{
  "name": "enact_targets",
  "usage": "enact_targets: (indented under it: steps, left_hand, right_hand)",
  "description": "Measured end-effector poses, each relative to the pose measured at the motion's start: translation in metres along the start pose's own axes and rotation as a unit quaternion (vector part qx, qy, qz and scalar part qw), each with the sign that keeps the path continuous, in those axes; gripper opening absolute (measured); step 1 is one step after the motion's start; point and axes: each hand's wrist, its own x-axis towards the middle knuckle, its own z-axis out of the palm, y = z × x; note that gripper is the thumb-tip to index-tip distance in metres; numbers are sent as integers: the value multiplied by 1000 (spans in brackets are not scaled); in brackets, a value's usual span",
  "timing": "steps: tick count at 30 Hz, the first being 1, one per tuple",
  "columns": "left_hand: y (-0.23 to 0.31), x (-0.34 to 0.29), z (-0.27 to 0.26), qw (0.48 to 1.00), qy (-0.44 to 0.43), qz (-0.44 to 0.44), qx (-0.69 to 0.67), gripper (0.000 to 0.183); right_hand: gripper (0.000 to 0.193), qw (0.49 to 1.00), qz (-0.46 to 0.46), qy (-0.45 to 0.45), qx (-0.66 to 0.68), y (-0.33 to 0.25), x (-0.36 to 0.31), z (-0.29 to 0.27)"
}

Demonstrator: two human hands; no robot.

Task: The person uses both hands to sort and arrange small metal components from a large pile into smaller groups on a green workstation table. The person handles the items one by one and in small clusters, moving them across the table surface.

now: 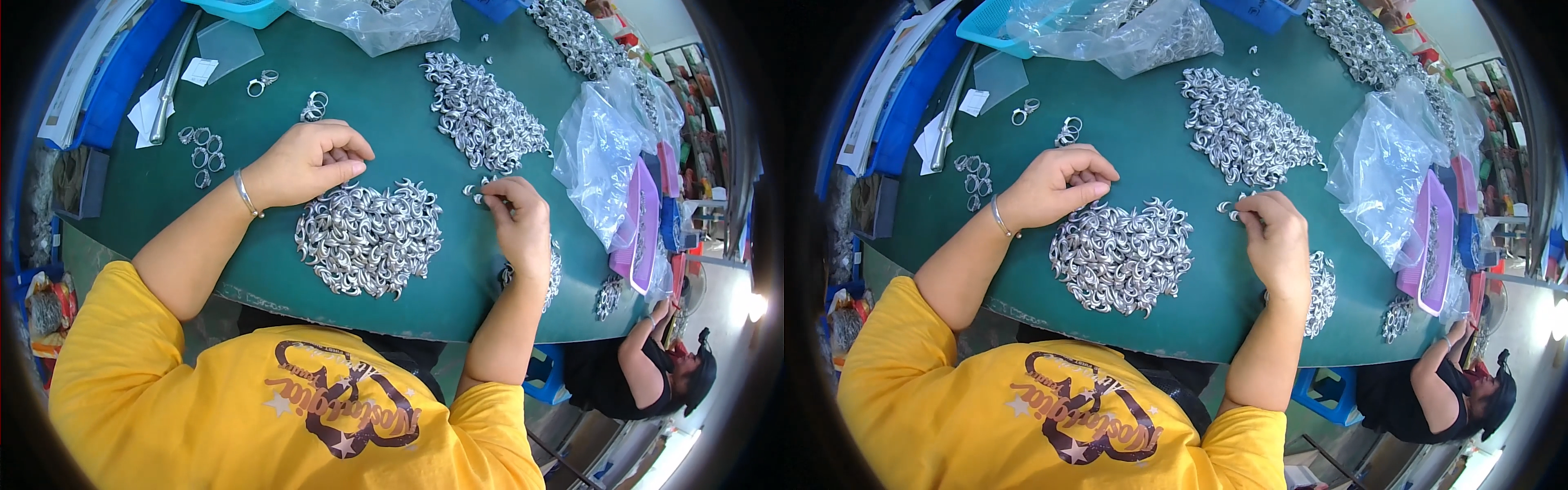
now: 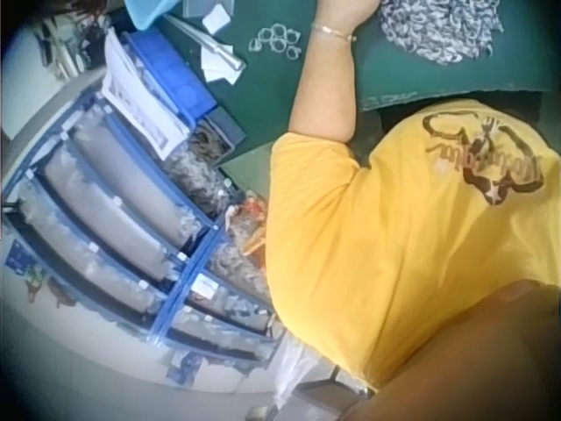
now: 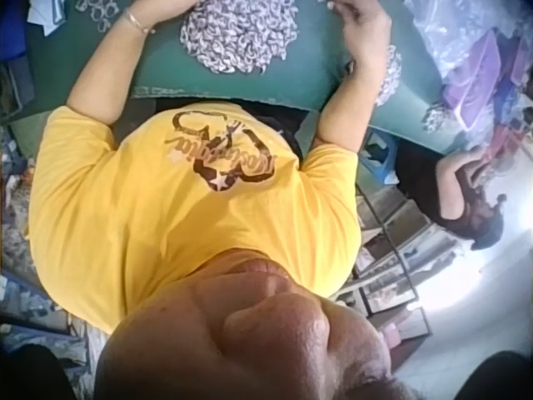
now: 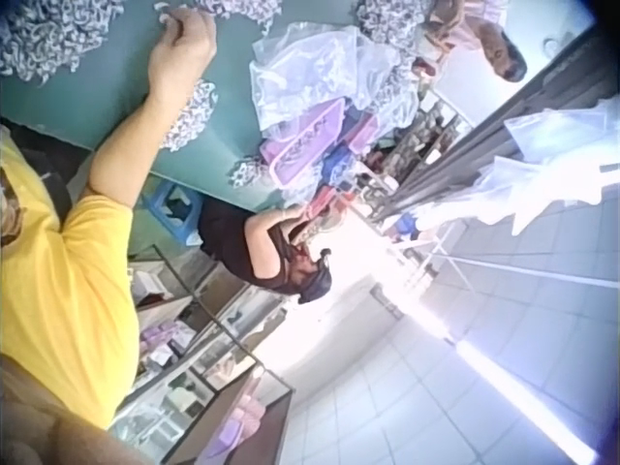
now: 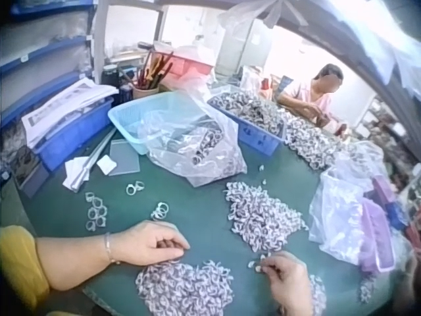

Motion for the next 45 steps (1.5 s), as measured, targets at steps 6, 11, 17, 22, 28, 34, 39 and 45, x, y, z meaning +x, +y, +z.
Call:
enact_targets:
  steps: [6, 11, 17, 22, 28, 34, 39, 45]
  left_hand:
    - [-3, 1, 3, 1000, 4, 10, 5, 12]
    - [-3, 0, 2, 1000, 4, 15, -6, 12]
    - [-1, 1, 1, 1000, -2, 18, -9, 12]
    - [-2, 0, 0, 1000, 1, 16, -9, 13]
    - [-2, 0, 0, 1000, 4, 14, -8, 13]
    - [0, 2, 1, 1000, 0, 15, -7, 13]
    - [-1, 0, 2, 1000, 10, 10, -15, 12]
    - [-4, 1, 1, 1000, 8, 9, -2, 12]
  right_hand:
    - [10, 997, 53, 0, -61, -9, -2, 5]
    - [10, 997, 41, -31, -61, -13, -9, -2]
    - [9, 997, 52, -59, -16, -16, -8, -2]
    - [11, 994, 51, -46, -83, -25, -10, 5]
    - [5, 978, 27, -85, 187, -33, -8, 10]
    - [10, 997, 20, 74, 4, -11, 2, 18]
    - [9, 997, -10, 46, -64, -24, -1, 27]
    - [15, 977, -136, -68, 149, -60, -10, 31]
